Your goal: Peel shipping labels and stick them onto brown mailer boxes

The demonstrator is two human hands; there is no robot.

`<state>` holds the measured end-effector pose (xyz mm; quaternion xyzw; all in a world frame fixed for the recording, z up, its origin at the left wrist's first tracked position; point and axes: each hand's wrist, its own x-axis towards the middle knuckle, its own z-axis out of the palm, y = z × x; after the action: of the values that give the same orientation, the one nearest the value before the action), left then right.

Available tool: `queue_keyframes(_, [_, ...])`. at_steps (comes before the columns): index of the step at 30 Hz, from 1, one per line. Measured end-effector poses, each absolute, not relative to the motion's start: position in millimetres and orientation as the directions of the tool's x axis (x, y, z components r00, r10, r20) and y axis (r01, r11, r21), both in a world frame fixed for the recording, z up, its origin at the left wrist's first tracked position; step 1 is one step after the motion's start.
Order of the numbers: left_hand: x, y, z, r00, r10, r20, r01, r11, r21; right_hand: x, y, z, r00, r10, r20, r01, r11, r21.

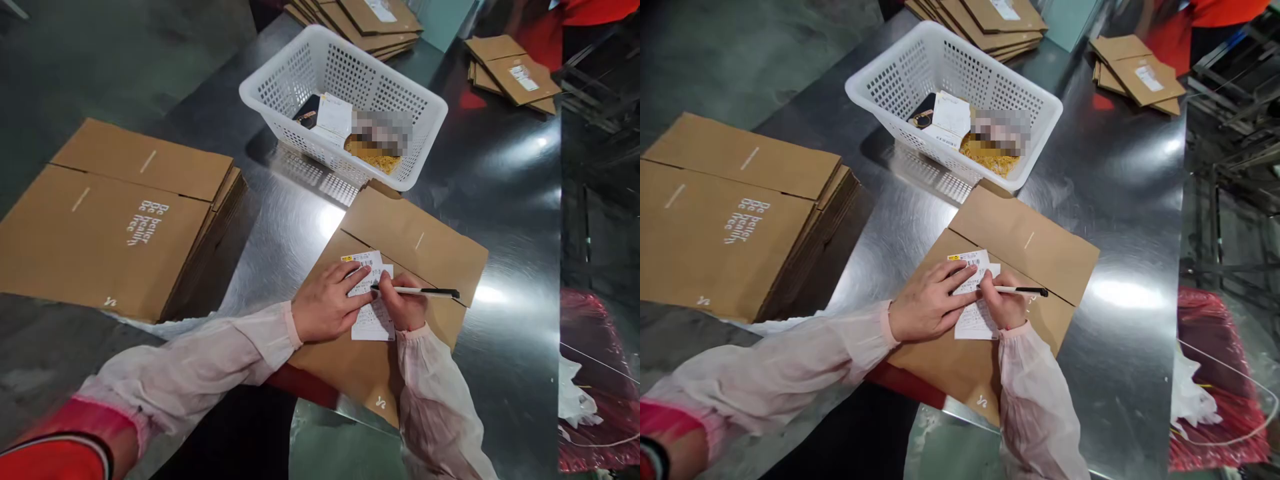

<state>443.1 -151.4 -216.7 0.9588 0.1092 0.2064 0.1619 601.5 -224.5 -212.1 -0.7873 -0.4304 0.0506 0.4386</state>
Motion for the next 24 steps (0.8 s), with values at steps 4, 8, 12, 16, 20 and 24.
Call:
queue_keyframes(4, [442.8, -151.1, -216.9, 0.89, 0.284, 0.358, 0.148, -0.92, 0.363, 600.3, -224.0, -211.5, 0.66, 0.692, 0.294, 0.611, -0.267, -0.745])
queue_keyframes(8, [442.8, -150.9, -216.7, 0.892, 0.284, 0.352, 0.147, -0.918, 0.368, 599.4, -223.9, -209.3, 0.648, 0.707, 0.283, 0.608, -0.257, -0.751])
queue_keyframes(12, [442.9, -151.1, -216.8, 0.89, 0.288, 0.353, 0.149, -0.916, 0.371, 600.5, -224.0, -208.3, 0.643, 0.706, 0.297, 0.619, -0.25, -0.745])
queue_keyframes(16, [443.2, -150.9, -216.9, 0.892, 0.288, 0.348, 0.149, -0.915, 0.376, 602.5, -223.8, -209.1, 0.693, 0.642, 0.328, 0.607, -0.275, -0.745])
queue_keyframes(20, [443.3, -150.7, -217.4, 0.888, 0.284, 0.361, 0.142, -0.917, 0.374, 603.6, -223.2, -211.5, 0.726, 0.625, 0.286, 0.569, -0.313, -0.761])
queue_keyframes(24, [443.3, -150.7, -216.7, 0.889, 0.284, 0.358, 0.143, -0.916, 0.374, 604.6, -223.4, -213.2, 0.691, 0.67, 0.272, 0.583, -0.293, -0.758])
